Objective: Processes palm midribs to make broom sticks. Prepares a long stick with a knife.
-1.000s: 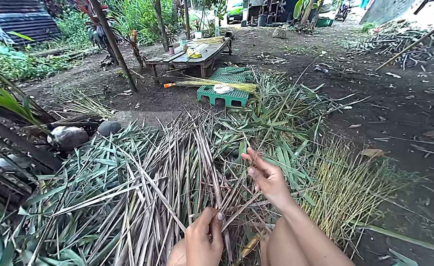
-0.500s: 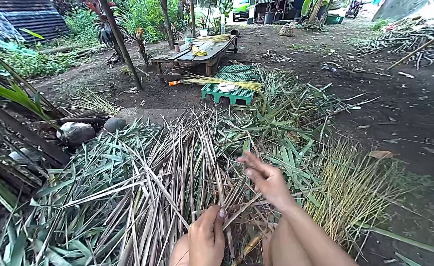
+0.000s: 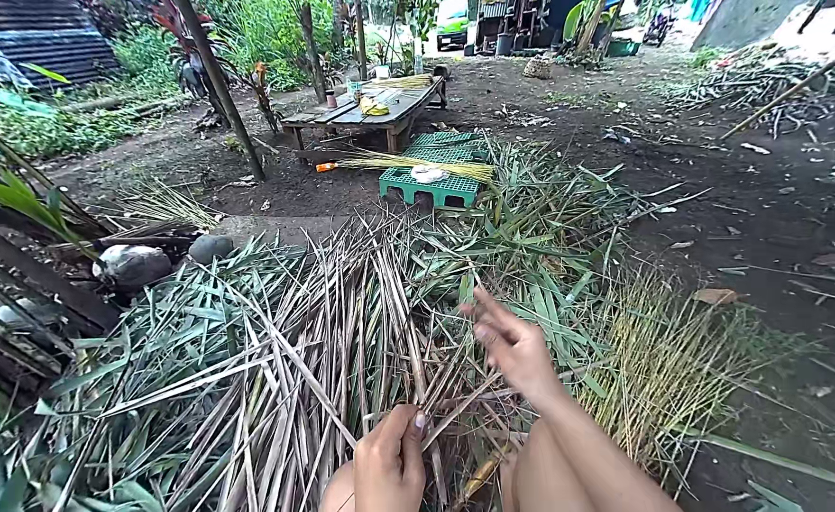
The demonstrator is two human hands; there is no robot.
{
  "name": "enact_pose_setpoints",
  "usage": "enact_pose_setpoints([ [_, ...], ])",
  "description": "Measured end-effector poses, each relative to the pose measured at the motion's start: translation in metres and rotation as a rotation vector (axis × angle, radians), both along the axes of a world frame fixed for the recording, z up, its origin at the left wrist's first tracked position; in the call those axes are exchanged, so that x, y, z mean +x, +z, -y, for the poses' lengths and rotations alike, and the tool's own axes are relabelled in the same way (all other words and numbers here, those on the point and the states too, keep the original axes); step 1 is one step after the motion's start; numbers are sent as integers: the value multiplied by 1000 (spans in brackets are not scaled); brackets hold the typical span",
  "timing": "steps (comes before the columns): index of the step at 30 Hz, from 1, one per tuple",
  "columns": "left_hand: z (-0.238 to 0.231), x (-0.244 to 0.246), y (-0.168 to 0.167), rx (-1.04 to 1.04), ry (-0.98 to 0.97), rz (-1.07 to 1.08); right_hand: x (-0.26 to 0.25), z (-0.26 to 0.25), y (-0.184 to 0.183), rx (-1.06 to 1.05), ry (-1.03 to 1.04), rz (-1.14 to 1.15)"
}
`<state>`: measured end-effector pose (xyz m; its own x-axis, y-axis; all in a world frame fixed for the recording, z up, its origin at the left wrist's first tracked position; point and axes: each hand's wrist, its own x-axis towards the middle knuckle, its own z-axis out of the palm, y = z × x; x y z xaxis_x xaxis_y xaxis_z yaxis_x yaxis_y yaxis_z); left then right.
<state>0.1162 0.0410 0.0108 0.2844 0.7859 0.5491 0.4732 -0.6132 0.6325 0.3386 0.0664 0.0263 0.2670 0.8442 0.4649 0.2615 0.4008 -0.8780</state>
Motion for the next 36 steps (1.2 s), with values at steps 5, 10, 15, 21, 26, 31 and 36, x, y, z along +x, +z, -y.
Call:
enact_pose_setpoints([
  [5,-3,0,2,-25,38,-48,21,-12,3,17,-75,-166],
  [10,-9,7,3,-74,34,-109,-5,0,-3,23,46,-41],
  [15,-11,11,6,16,69,-27,-33,16,-2,-50,192,-153],
  [21,-6,11,7,33,91,6,-54,30,-3,-175,250,-491],
  [26,-6,9,4,48,114,3,-57,29,-10,-130,232,-579],
  [31,-6,11,3,46,105,16,-54,34,-7,-305,380,-433],
  [36,-6,9,1,-64,40,25,-49,31,-14,-222,339,-342],
])
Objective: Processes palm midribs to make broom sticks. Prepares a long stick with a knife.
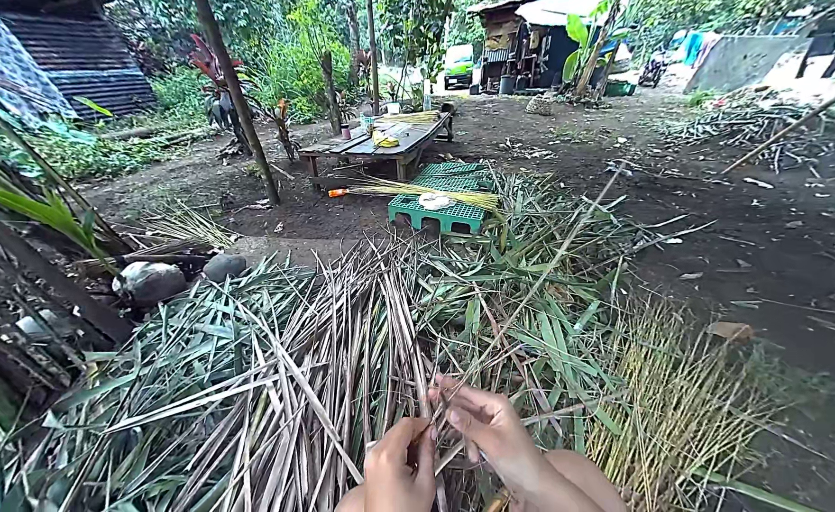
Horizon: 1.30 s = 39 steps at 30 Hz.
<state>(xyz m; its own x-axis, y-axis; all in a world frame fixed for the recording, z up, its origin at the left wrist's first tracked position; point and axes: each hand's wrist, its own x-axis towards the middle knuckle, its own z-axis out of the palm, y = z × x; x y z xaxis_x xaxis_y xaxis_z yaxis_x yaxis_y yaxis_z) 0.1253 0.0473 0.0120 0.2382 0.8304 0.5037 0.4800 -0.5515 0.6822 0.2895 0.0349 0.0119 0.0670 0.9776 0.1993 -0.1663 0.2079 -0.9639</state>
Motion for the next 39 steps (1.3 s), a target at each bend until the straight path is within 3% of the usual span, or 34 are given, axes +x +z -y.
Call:
enact_pose_setpoints([
  [3,-1,-4,-1,-23,6,-11,12,-4,2,3,-76,-59],
  [9,3,1,-1,38,-8,45,-2,6,-2,-40,155,41],
  [18,7,-5,3,-64,-108,83,33,-14,8,88,-190,-112],
  [27,8,-1,7,0,-119,67,43,-21,12,126,-222,-106],
  [39,8,-3,8,-45,-186,78,78,-31,22,167,-441,-131],
])
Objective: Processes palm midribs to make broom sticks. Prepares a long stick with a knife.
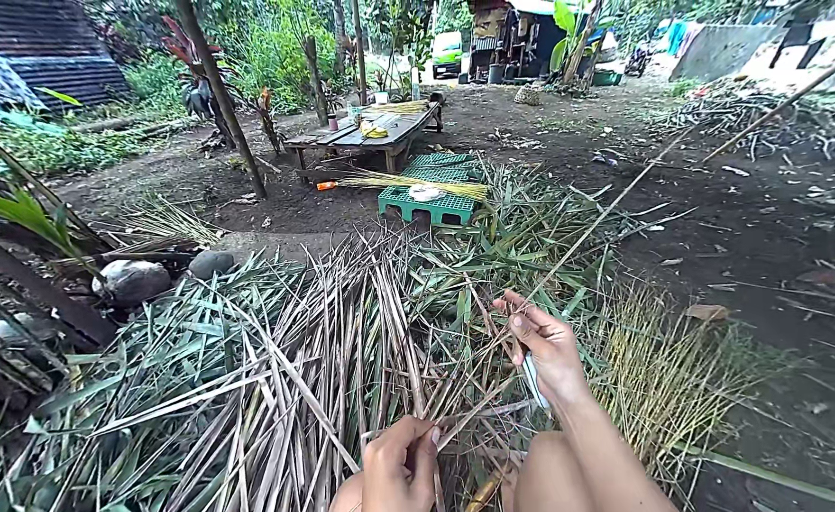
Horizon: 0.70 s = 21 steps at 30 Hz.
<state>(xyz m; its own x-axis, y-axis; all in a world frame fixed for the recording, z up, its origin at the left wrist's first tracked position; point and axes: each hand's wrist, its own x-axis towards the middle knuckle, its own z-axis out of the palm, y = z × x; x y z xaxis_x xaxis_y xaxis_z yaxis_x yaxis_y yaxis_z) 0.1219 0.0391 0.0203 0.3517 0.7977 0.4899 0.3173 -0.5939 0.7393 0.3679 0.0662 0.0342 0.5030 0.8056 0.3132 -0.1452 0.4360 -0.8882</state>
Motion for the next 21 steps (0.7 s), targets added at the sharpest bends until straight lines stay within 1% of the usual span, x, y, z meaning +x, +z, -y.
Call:
enact_pose_setpoints([
  [3,1,2,2,2,0,-5,3,-3,2,-1,-26,-9],
  [6,-2,5,1,2,42,-89,0,1,0,5,-19,-6],
  [9,-7,11,0,20,86,-146,-23,13,-4,-46,113,77],
  [12,-10,19,-3,109,141,-97,-53,25,-13,-92,290,108],
  [14,-11,20,-5,156,174,-60,-65,31,-16,-116,368,138],
  [17,-10,18,-6,190,177,-46,-70,35,-20,-124,416,214],
  [21,-8,16,-3,176,146,-35,-63,31,-19,-126,394,202],
])
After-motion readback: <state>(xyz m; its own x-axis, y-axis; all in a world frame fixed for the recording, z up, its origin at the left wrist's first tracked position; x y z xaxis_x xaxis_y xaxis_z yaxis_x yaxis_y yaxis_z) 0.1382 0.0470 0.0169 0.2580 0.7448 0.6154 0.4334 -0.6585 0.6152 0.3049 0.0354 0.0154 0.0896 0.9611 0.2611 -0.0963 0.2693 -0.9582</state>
